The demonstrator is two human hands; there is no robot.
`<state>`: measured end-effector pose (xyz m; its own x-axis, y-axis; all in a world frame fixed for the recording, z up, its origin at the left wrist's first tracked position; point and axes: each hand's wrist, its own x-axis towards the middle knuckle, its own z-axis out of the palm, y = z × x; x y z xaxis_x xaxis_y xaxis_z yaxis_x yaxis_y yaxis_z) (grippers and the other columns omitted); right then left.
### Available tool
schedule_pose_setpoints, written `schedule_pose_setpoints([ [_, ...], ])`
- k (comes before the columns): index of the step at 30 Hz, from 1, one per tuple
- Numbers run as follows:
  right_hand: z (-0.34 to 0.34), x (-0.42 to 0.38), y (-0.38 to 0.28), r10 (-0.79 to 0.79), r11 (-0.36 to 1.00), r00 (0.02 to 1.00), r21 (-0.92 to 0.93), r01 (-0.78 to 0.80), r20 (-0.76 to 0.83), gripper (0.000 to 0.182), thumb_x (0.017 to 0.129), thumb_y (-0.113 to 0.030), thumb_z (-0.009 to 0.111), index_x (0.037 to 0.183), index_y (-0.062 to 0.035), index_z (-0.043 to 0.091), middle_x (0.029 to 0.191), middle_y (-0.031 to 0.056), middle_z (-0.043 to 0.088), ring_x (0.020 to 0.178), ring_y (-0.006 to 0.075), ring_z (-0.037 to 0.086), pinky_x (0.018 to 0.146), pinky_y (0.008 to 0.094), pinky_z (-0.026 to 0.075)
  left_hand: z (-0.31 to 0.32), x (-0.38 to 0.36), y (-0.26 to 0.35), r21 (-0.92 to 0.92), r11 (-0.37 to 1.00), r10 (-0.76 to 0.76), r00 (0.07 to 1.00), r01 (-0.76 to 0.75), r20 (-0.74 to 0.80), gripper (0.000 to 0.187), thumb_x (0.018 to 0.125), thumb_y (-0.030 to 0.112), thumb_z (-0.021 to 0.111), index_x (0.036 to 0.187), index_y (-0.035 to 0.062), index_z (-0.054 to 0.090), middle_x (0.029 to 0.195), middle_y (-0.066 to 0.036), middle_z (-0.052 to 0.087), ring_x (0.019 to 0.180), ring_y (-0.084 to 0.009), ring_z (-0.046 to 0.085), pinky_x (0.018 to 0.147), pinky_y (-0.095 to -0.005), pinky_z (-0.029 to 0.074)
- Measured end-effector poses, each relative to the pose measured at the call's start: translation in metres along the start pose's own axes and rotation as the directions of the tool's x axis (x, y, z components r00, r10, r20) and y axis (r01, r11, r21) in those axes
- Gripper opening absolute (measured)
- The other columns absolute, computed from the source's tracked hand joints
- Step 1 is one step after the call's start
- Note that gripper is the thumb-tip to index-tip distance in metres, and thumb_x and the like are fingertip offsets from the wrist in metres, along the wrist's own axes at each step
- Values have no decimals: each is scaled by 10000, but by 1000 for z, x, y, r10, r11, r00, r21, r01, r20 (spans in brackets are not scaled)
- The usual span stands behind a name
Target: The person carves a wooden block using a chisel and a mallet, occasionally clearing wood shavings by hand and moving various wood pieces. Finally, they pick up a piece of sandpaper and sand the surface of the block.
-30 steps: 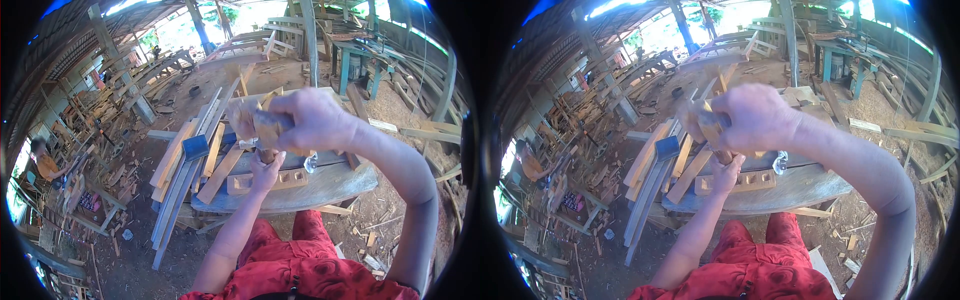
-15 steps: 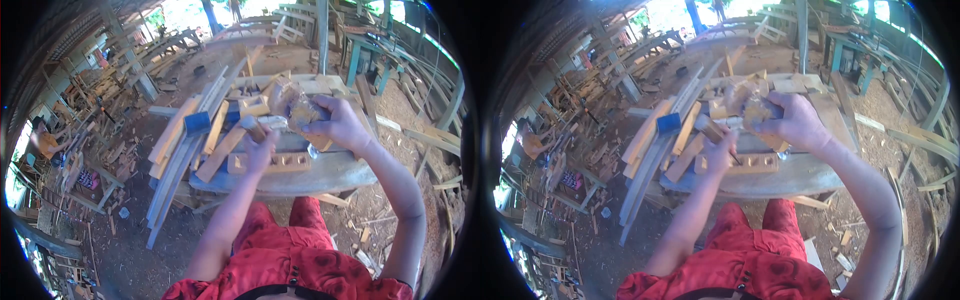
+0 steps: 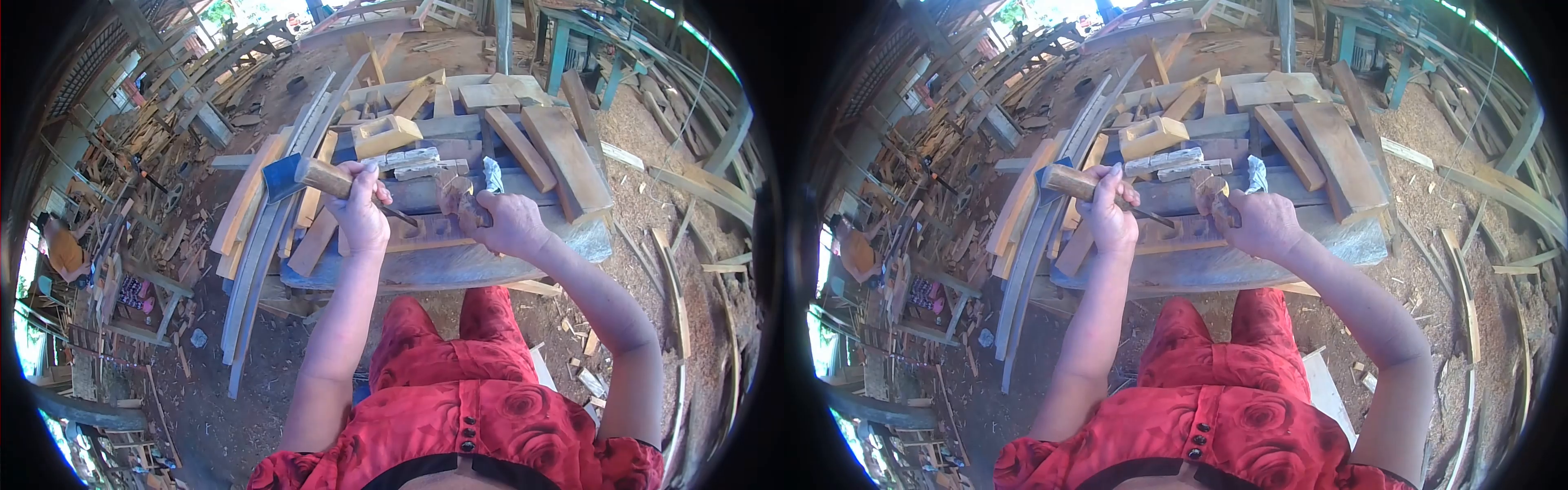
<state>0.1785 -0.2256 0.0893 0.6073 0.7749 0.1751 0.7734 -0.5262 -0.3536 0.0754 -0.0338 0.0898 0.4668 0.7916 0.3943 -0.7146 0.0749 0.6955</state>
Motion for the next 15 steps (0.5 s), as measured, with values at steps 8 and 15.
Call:
schedule_pose_setpoints([
  [8,-1,2,1,-10,1000,1000,-4,10,26,384,733,-425,690,826,-72,571,702,156,642,723,351,646,657,446,503,3,-3,-16,68,998,-20,998,16,58,142,818,27,666,822,49,526,638,-14,523,451,-78,482,404,-217,390],
  [15,-49,20,-14,-79,994,997,71,77,23,406,755,-430,656,958,-78,641,739,134,665,722,329,662,690,411,529,14,-6,-19,288,958,-21,998,3,60,160,819,28,653,837,57,497,600,-10,487,420,-84,446,393,-221,368],
])
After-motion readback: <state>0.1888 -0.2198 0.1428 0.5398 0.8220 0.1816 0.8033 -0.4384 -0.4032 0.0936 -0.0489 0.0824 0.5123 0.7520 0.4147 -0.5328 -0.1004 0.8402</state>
